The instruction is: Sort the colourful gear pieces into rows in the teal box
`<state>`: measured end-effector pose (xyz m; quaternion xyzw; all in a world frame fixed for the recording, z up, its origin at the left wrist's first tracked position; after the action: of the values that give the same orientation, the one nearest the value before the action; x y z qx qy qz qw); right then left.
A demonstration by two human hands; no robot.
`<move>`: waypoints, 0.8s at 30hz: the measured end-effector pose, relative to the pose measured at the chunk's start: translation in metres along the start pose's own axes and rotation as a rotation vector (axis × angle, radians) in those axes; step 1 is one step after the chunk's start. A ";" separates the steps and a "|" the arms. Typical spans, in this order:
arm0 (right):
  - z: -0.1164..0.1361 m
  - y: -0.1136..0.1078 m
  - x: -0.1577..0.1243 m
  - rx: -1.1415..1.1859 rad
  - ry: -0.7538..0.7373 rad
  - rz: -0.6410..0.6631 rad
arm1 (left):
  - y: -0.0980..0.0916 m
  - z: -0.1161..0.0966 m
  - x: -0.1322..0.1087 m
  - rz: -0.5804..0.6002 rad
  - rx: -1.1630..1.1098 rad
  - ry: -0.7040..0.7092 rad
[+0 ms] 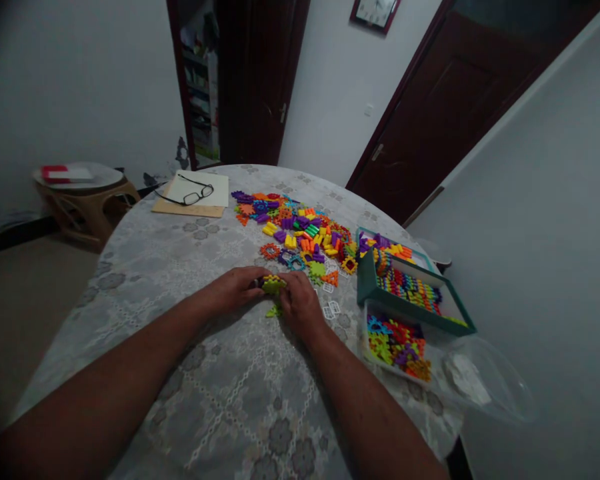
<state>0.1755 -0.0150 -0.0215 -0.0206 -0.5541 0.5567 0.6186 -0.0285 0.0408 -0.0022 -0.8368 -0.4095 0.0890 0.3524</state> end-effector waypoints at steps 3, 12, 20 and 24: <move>-0.001 0.004 -0.001 0.006 -0.004 -0.005 | -0.001 0.002 0.002 -0.011 -0.019 -0.001; -0.035 -0.011 0.000 -0.339 0.225 -0.033 | -0.001 0.006 0.002 -0.032 0.002 -0.008; -0.068 -0.021 -0.014 -0.723 0.631 0.122 | 0.003 0.006 0.002 0.003 0.023 -0.009; -0.067 -0.016 -0.015 -0.697 0.547 0.069 | 0.003 0.005 0.001 -0.006 0.037 -0.001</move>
<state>0.2375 0.0082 -0.0465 -0.3931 -0.5236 0.3312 0.6795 -0.0278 0.0428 -0.0074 -0.8288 -0.4106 0.0959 0.3679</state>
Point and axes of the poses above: each hand's wrist, its own x-axis towards the middle knuckle, its own y-axis out of the palm, z = x × y, the point moved 3 cm from there along x, towards the middle knuckle, and after that the axes turned 4 degrees about -x, right-handed, at the moved point
